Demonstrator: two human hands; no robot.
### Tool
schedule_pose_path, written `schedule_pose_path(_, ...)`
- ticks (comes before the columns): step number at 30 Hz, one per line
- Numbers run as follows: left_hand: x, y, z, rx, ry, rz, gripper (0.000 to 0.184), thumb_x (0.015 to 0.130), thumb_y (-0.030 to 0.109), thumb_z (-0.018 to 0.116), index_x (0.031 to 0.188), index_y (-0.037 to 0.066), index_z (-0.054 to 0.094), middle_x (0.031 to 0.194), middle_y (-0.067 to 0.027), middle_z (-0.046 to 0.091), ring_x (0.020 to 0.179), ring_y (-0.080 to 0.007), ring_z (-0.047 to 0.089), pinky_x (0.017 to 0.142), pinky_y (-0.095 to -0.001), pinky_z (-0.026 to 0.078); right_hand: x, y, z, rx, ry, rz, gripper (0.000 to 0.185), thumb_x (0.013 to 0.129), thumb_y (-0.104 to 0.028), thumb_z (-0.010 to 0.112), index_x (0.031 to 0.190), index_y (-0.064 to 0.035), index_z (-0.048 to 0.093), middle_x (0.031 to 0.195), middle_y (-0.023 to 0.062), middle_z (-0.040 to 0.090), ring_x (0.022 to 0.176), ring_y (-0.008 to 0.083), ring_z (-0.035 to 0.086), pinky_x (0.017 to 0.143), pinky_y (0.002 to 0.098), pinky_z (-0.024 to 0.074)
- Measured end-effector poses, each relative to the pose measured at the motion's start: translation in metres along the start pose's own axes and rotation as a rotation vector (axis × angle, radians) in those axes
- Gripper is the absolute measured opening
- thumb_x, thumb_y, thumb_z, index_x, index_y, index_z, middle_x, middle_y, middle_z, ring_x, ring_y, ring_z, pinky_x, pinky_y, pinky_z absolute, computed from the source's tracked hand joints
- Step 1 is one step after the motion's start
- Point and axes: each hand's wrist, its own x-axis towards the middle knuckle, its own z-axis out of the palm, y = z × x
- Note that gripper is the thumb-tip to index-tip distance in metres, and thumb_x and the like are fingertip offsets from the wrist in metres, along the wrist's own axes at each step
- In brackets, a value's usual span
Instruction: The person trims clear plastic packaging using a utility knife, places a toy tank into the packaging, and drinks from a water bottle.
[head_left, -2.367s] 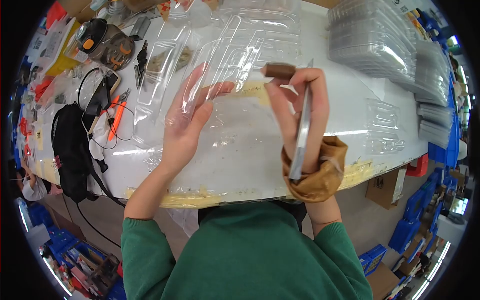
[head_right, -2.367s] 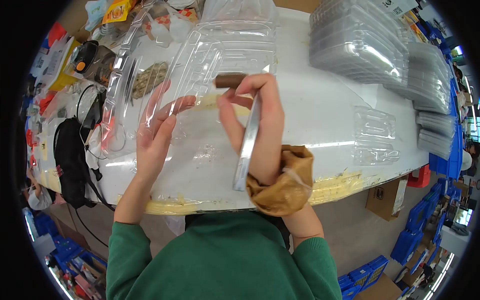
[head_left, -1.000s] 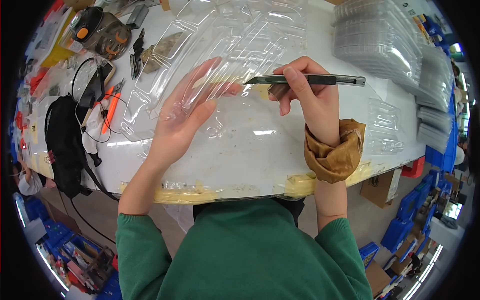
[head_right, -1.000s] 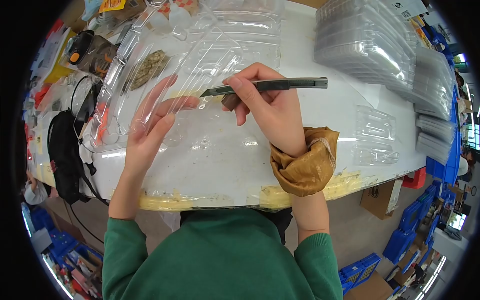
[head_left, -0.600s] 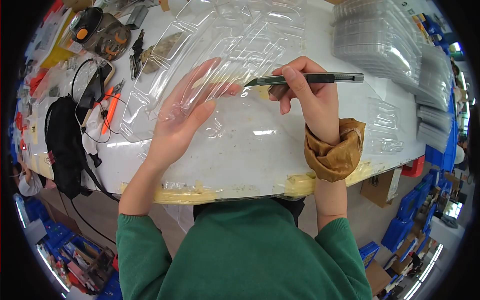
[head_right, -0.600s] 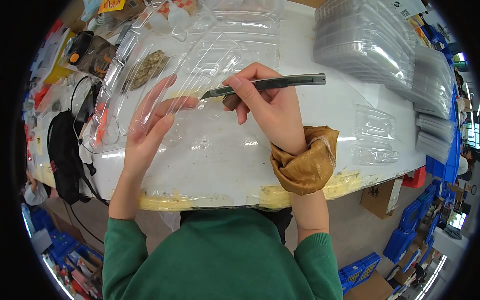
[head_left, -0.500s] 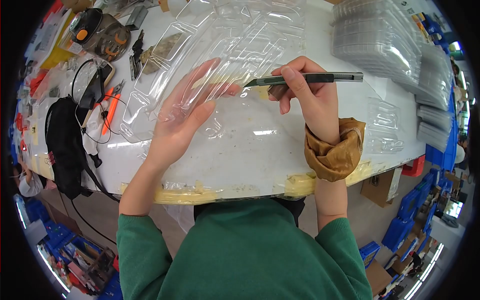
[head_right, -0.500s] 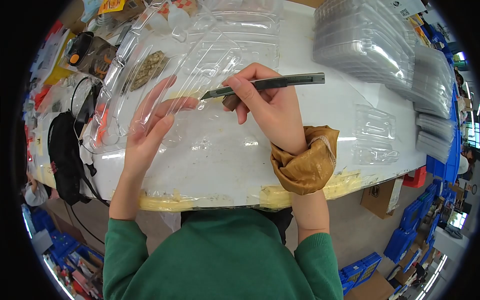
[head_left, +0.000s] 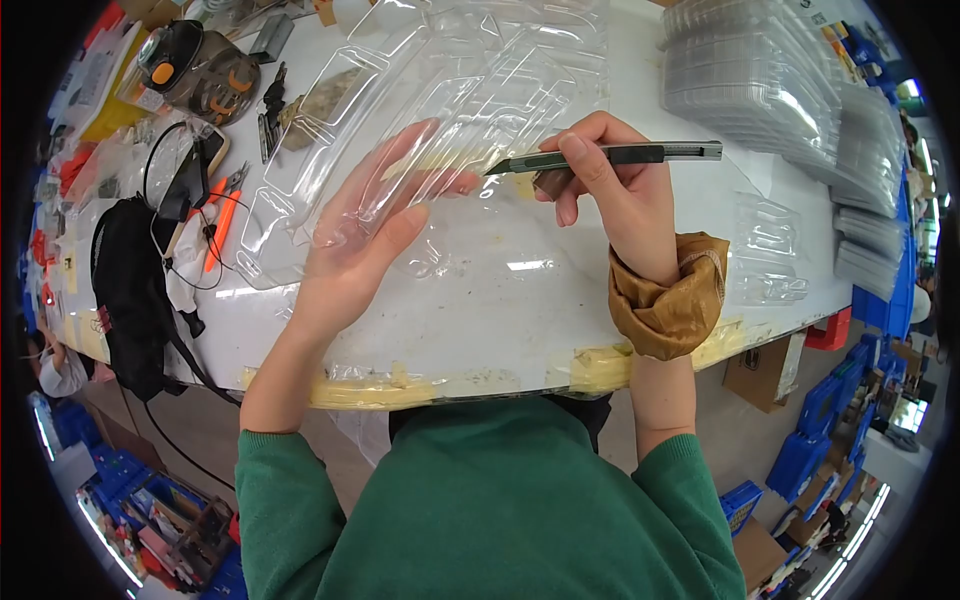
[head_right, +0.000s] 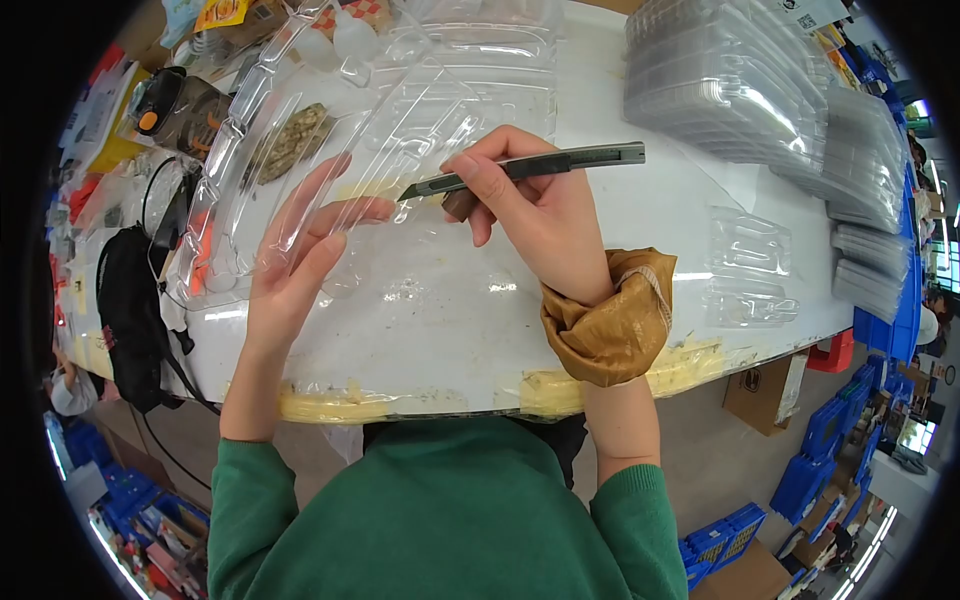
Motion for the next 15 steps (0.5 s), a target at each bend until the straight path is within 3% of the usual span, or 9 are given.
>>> schedule_pose_path(3,0.0002,-0.0001,-0.0041,-0.07,-0.068,-0.011,0.055,0.091,-0.003,0.052,0.144,-0.002,0.036,0.146,-0.0161,0.042,0.117,-0.0341,0.058,0.107,-0.0428,0.04,0.0005,-0.0001,0.0,-0.002,-0.009,-0.001,0.014,0.095,-0.012,0.061,0.093,0.0018,0.063,0.071,0.0099,0.064,0.056,0.0111,0.057,0.048,0.0175,0.0446)
schedule_pose_path(4,0.0001,-0.0001,-0.0044,-0.07,-0.069,-0.011,0.055,0.091,-0.003,0.052,0.144,-0.002,0.036,0.146,-0.0161,0.042,0.117,-0.0341,0.058,0.107,-0.0428,0.04,0.0005,-0.0002,-0.0002,-0.002,-0.008,-0.002,0.014,0.095,-0.012,0.061,0.093,0.0018,0.063,0.071,0.0099,0.064,0.056,0.0111,0.057,0.048,0.0175,0.0446)
schedule_pose_path(9,-0.0005,-0.0003,-0.0036,-0.04,-0.058,-0.017,0.055,0.091,-0.002,0.053,0.144,0.0,0.038,0.143,-0.0148,0.046,0.117,-0.0304,0.058,0.106,-0.0394,0.041,0.0004,-0.0001,-0.0026,0.0,-0.028,0.035,0.014,0.095,-0.012,0.061,0.092,0.0012,0.063,0.071,0.0092,0.064,0.056,0.0103,0.055,0.05,0.0175,0.0442)
schedule_pose_path(13,-0.0029,0.0032,0.0044,0.069,0.0,-0.068,0.055,0.091,0.007,0.052,0.144,0.0,0.038,0.115,-0.0193,0.065,0.109,-0.0296,0.061,0.098,-0.0353,0.044,-0.0013,0.0024,-0.0024,-0.072,-0.008,0.046,0.011,0.094,-0.011,0.061,0.091,0.0002,0.062,0.07,0.0076,0.063,0.057,0.0094,0.054,0.053,0.0175,0.0437)
schedule_pose_path(15,-0.006,0.007,0.0051,0.105,-0.019,-0.078,0.054,0.092,0.007,0.052,0.144,0.0,0.038,0.116,-0.0187,0.064,0.109,-0.0295,0.061,0.098,-0.0354,0.044,-0.0071,0.0025,0.0024,-0.077,0.016,0.046,0.011,0.093,-0.01,0.062,0.09,-0.0001,0.062,0.07,0.0068,0.062,0.057,0.0094,0.054,0.053,0.0177,0.0436)
